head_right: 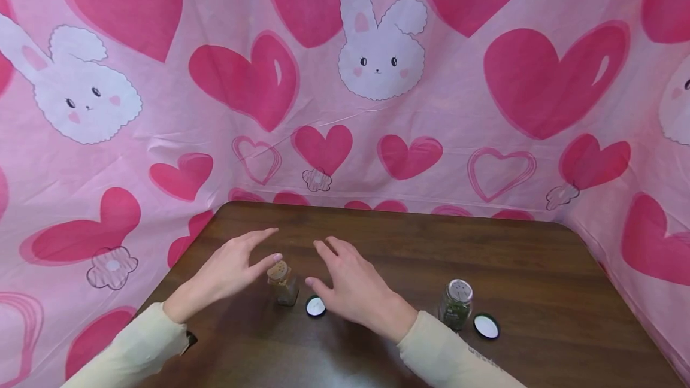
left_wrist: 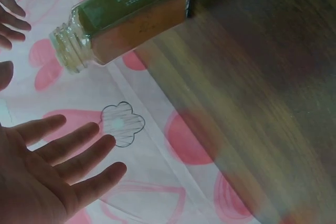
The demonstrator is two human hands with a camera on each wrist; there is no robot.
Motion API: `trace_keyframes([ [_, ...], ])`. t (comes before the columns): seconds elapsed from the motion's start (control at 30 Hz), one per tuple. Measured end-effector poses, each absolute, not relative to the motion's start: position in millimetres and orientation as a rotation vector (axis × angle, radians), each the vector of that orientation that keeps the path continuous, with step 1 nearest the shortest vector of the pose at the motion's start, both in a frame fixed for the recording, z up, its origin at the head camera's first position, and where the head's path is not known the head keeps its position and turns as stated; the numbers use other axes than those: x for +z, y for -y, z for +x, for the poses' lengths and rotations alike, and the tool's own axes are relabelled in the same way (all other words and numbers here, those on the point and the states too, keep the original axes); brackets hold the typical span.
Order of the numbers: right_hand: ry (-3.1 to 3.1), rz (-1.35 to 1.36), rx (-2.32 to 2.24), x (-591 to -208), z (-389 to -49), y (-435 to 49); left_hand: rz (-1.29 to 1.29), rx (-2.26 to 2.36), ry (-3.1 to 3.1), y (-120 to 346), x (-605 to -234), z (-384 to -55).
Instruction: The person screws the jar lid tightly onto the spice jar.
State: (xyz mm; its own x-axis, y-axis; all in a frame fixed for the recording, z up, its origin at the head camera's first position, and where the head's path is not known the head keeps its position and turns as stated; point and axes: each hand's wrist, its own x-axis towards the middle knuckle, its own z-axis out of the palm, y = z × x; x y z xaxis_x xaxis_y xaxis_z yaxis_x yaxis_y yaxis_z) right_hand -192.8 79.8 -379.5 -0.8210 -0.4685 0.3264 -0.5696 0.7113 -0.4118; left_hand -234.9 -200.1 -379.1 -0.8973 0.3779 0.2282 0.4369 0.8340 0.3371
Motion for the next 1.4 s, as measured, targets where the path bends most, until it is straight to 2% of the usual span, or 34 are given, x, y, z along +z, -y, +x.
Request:
trace_keyframes([
  [1.17, 2.701, 0.861, 0.8, -397.4, -185.4, -75.0, -0.752, -0.694, 2.921, 212.5, -410.4, -232.1],
  [1.4, 2.741, 0.862, 0.831, -401.2, -185.3, -73.2, -0.807, -0.847, 2.916, 217.9, -416.7, -237.1],
])
